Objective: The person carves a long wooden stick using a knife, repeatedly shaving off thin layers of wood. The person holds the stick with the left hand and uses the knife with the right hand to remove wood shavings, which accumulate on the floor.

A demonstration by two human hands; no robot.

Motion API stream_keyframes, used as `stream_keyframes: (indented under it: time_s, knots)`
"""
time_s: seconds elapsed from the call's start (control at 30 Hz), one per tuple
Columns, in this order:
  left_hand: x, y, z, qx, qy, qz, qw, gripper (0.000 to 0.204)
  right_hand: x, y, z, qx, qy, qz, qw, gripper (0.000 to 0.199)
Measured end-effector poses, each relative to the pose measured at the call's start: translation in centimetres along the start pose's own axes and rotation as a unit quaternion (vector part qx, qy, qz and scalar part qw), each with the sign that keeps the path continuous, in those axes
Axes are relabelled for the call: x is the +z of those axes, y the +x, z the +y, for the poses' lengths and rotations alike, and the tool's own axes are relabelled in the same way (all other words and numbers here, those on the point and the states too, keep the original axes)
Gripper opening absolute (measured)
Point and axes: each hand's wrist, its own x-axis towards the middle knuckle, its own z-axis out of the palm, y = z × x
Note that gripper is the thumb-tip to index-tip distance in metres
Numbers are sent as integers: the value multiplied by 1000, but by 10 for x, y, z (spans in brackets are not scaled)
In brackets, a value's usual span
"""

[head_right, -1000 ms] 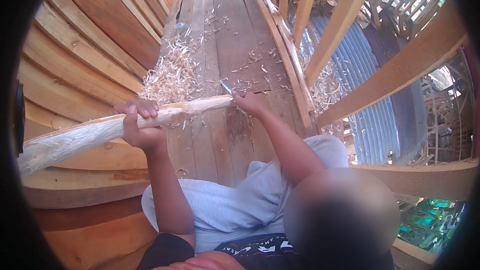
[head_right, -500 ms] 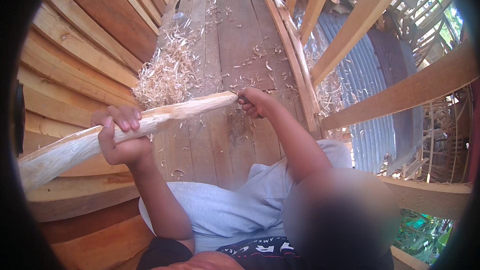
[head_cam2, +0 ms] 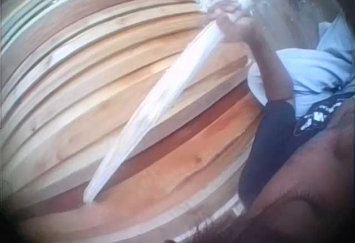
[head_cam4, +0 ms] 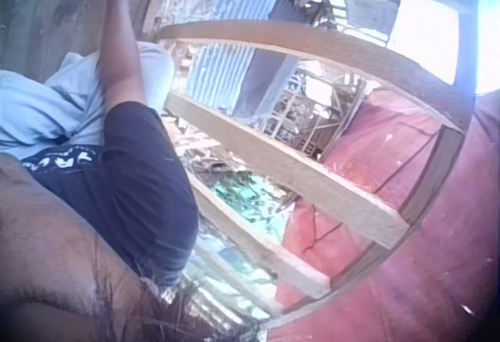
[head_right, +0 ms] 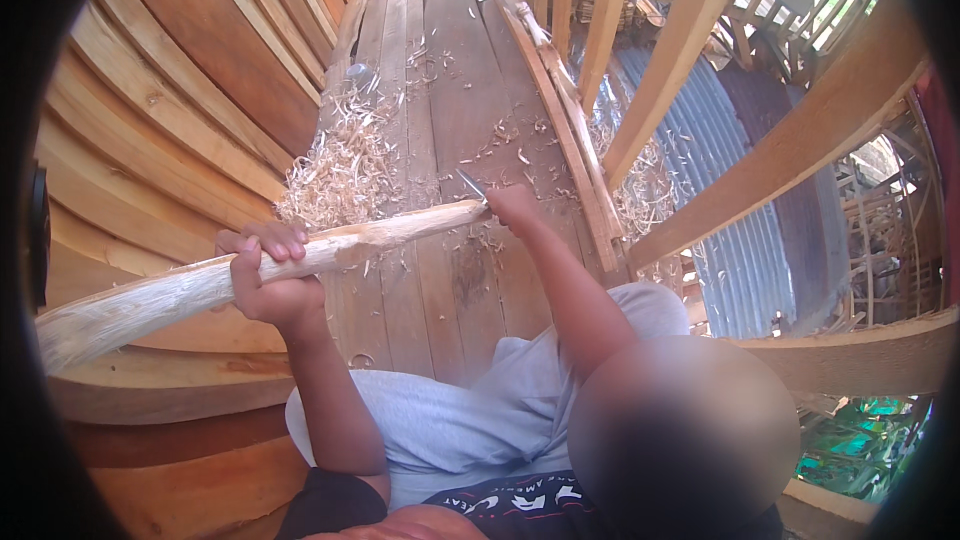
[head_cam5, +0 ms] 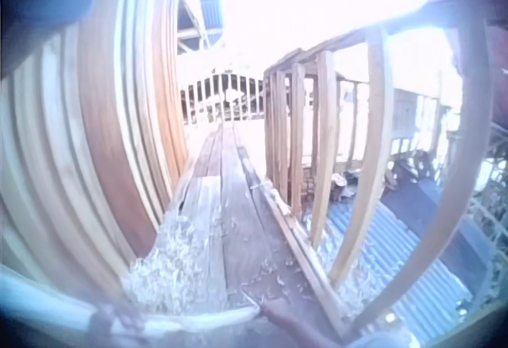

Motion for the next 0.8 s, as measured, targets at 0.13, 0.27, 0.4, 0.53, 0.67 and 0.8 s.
stream_keyframes:
  time_s: [0.13, 0.27, 0.4, 0.53, 0.67, 0.8]
  knots:
    - [4, -6, -3, -2, 2, 3, 1000, 10, -10, -39, -27, -29, -163, 126, 978, 49]
    - [12, -12, -10, -10, -4, 4, 1000, 11, -23, -47, -28, -14, -162, 163, 973, 52]
    - [23, -24, -17, -6, -26, -21, 999, 11, -32, -37, -23, -16, -158, 244, 957, 44]
    - [29, -43, -13, 34, -50, -113, 992, 12, -51, -29, -26, -50, -116, 296, 947, 46]
    - [31, -48, -8, 50, -48, -121, 990, 10, -57, -27, -27, -54, -78, 286, 954, 47]
    - [37, -53, 1, 50, -26, -111, 992, 11, -57, -32, -31, -34, -69, 265, 961, 44]
